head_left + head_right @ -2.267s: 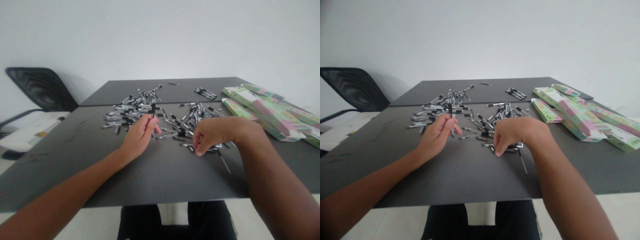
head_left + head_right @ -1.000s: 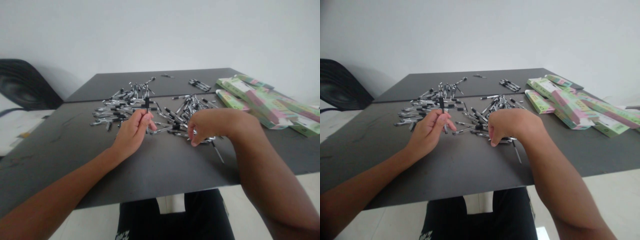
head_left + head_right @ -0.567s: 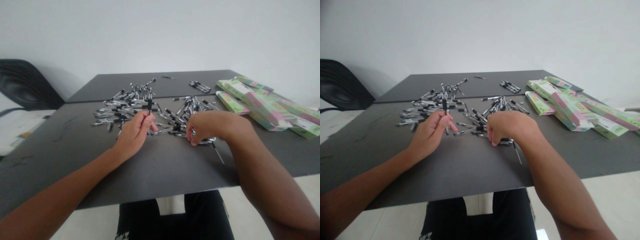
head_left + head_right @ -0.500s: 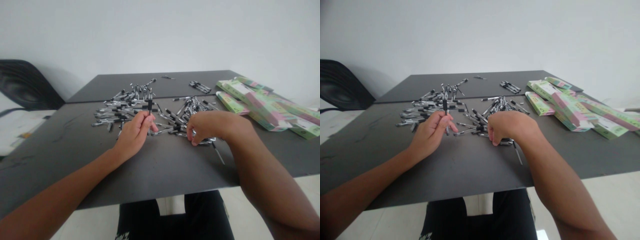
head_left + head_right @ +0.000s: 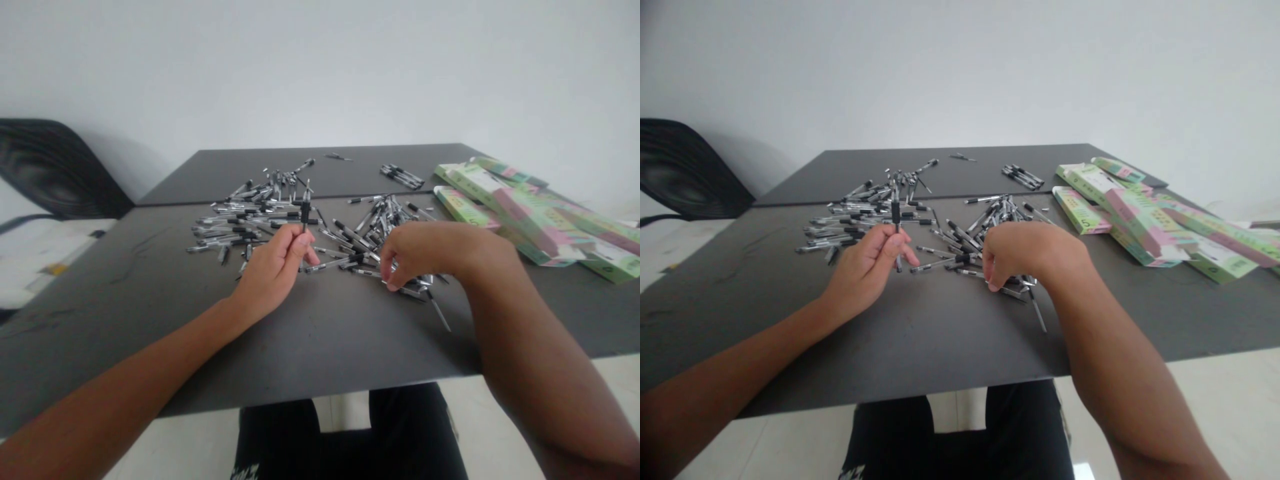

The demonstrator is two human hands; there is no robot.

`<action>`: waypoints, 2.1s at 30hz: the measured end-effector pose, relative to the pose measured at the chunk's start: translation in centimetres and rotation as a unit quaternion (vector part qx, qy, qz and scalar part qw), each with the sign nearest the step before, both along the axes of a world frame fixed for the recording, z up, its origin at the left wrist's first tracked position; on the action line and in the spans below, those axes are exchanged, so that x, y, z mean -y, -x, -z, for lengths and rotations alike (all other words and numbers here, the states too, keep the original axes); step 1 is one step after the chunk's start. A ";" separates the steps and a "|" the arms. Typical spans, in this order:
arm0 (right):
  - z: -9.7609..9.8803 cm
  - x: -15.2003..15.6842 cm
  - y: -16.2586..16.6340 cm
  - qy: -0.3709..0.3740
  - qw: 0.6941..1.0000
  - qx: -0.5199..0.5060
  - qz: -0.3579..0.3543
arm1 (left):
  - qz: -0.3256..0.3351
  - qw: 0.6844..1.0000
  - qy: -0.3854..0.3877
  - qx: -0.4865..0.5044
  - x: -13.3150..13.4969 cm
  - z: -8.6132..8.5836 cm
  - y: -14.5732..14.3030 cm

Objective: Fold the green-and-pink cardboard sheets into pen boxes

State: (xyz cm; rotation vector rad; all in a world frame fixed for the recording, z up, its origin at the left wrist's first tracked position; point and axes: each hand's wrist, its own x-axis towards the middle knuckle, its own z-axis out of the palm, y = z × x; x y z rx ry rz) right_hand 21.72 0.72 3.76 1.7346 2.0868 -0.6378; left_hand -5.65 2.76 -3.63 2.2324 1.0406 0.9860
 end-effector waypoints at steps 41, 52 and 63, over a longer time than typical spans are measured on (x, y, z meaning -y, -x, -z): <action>-1.1 1.1 2.0 0.013 0.995 0.088 0.049 | 0.004 1.000 0.011 -0.015 0.1 0.0 0.0; -1.0 1.3 2.8 0.000 0.993 0.108 0.046 | 0.003 1.000 0.007 -0.017 0.2 -0.1 0.0; -0.3 0.8 2.6 -0.021 0.998 0.062 -0.006 | 0.012 1.000 0.013 -0.006 0.0 0.0 0.0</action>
